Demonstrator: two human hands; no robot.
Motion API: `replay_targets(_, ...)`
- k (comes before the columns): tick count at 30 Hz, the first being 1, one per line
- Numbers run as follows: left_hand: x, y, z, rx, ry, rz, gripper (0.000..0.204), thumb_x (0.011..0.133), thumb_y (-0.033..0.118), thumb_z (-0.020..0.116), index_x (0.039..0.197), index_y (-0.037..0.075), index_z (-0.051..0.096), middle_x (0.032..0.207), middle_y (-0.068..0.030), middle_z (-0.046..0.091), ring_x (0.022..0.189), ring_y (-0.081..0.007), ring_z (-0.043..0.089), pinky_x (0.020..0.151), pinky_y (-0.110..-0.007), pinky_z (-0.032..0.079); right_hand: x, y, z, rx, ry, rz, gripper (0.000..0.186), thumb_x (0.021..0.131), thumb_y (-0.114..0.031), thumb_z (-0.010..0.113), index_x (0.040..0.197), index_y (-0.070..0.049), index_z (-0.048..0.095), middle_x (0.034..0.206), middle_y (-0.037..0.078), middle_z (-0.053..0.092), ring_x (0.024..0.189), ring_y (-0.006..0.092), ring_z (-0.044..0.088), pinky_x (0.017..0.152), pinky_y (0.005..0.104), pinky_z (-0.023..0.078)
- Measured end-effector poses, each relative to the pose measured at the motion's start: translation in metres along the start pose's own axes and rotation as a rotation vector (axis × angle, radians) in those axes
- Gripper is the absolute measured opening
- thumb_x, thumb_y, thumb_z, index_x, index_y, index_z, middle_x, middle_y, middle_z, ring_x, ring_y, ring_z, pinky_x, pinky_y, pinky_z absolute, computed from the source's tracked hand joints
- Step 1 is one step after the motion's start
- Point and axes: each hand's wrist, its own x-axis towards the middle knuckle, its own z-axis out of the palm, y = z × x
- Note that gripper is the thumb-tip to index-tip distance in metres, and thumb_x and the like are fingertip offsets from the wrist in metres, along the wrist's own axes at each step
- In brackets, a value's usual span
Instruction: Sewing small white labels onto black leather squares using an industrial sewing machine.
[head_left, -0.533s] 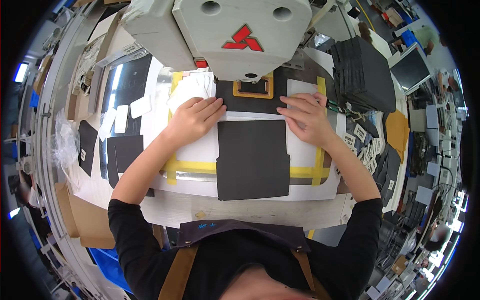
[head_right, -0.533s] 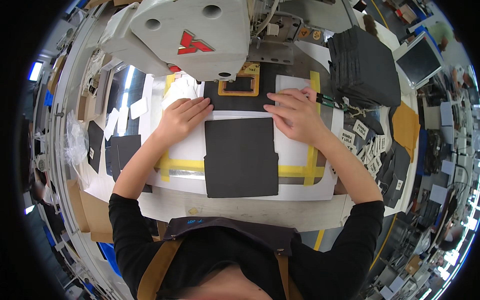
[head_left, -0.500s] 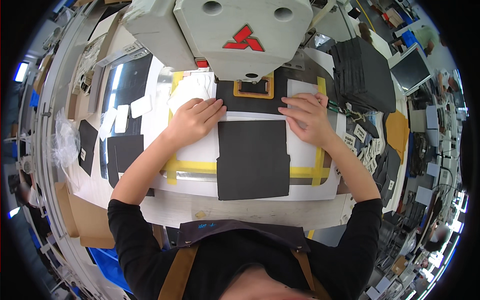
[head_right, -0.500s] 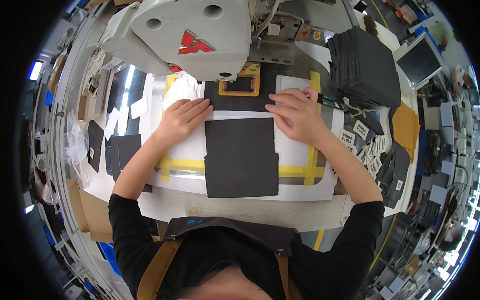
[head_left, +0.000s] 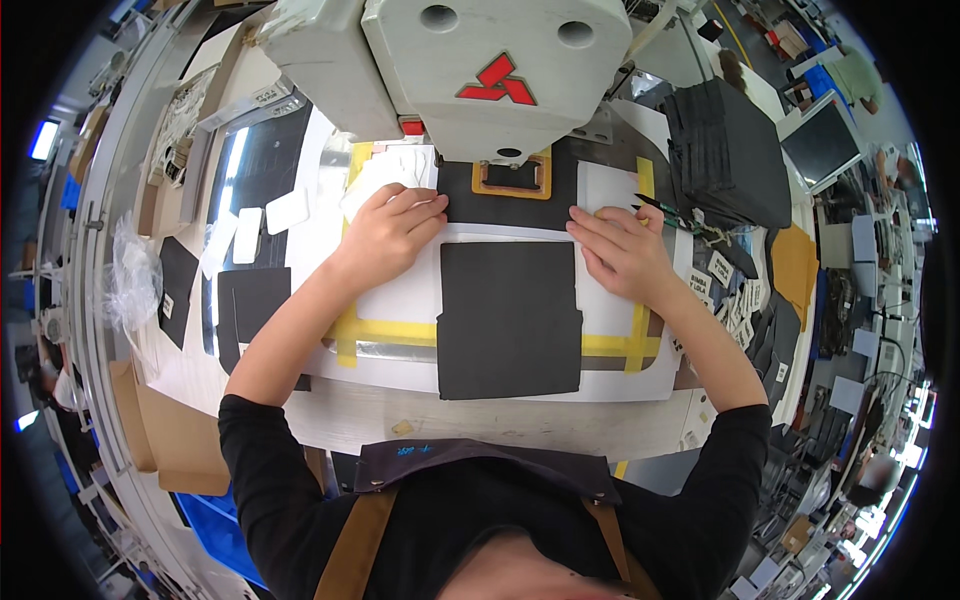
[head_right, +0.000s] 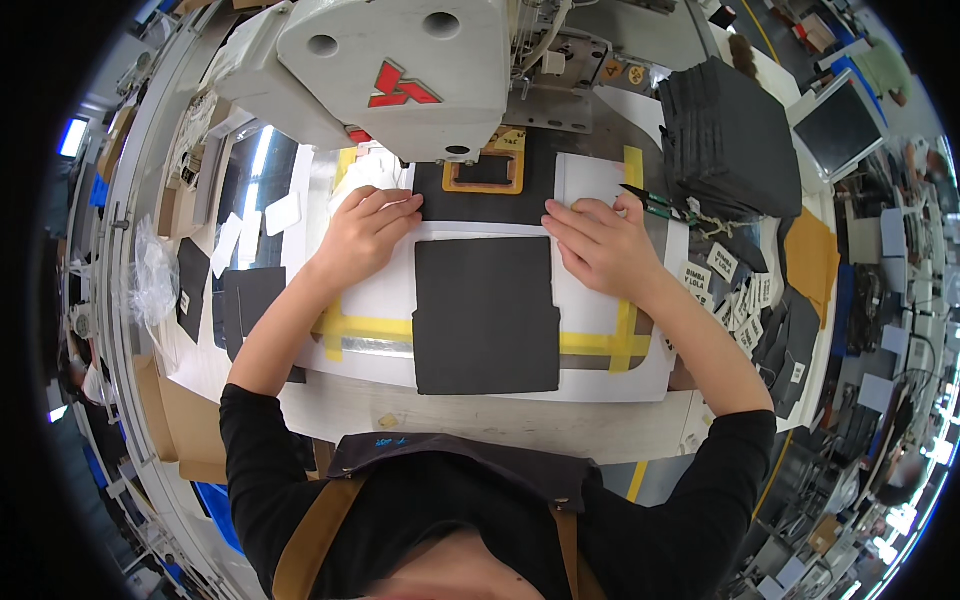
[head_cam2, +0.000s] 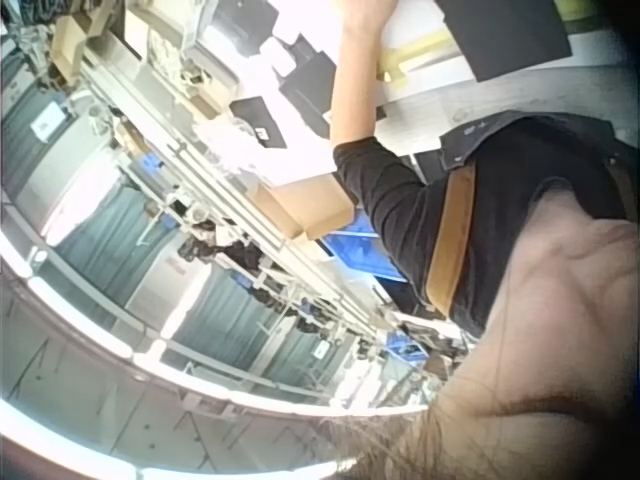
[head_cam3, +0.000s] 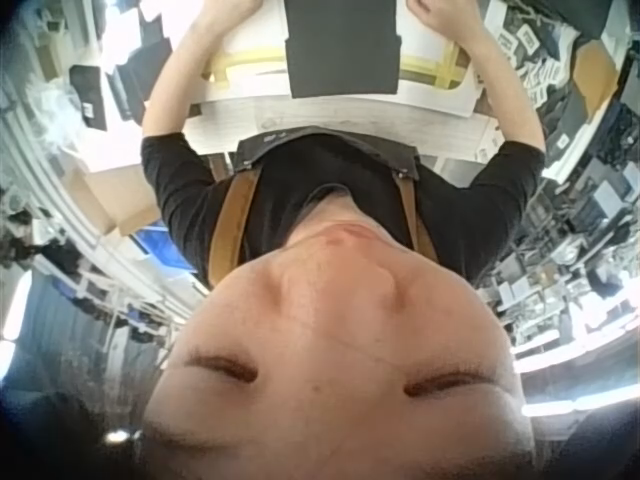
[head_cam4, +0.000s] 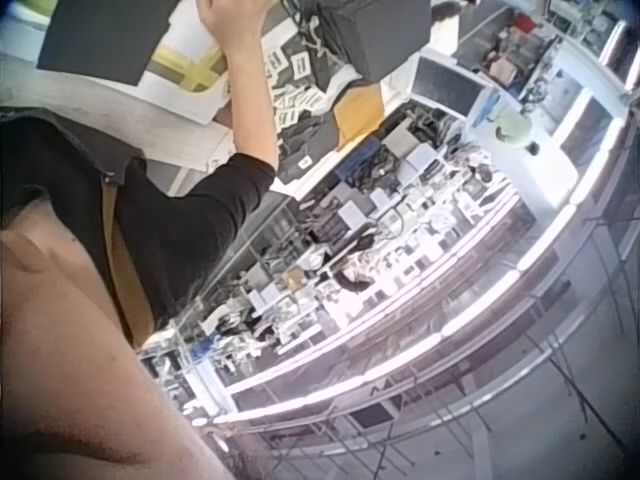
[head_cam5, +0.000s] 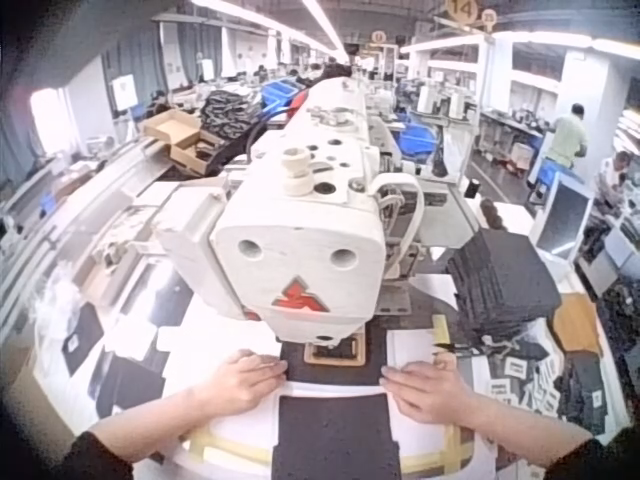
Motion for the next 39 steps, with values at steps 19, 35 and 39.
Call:
replay_targets(19, 0.005, 0.005, -0.007, -0.05, -0.094, -0.083, 0.018, 0.077, 0.003, 0.064, 0.093, 0.003, 0.071, 0.111, -0.0058, 0.071, 0.106, -0.0175, 0.064, 0.093, -0.035, 0.047, -0.006, 0.004, -0.011, 0.089, -0.048, 0.068, 0.031, 0.081, -0.01, 0.069, 0.112, -0.015, 0.069, 0.125, -0.002, 0.065, 0.098, 0.0154, 0.06, 0.09, 0.0393, 0.035)
replay_targets(35, 0.045, 0.04, -0.016, 0.025, -0.242, -0.024, 0.007, 0.073, -0.001, 0.064, 0.078, 0.003, 0.067, 0.087, -0.007, 0.069, 0.093, -0.0224, 0.067, 0.094, -0.04, 0.049, -0.113, -0.002, -0.145, 0.408, -0.21, 0.819, 0.039, 0.07, -0.01, 0.077, 0.108, -0.006, 0.069, 0.109, 0.008, 0.068, 0.094, 0.021, 0.061, 0.086, 0.0315, 0.043)
replay_targets(39, 0.056, 0.058, -0.014, -0.052, -0.075, 0.077, 0.003, 0.07, 0.003, 0.063, 0.071, 0.005, 0.062, 0.074, -0.0067, 0.063, 0.079, -0.0228, 0.064, 0.087, -0.035, 0.05, -0.13, -0.015, -0.131, 0.202, -0.313, 0.787, 0.041, 0.07, -0.023, 0.079, 0.107, -0.011, 0.066, 0.116, 0.003, 0.067, 0.108, 0.0171, 0.06, 0.097, 0.0344, 0.029)
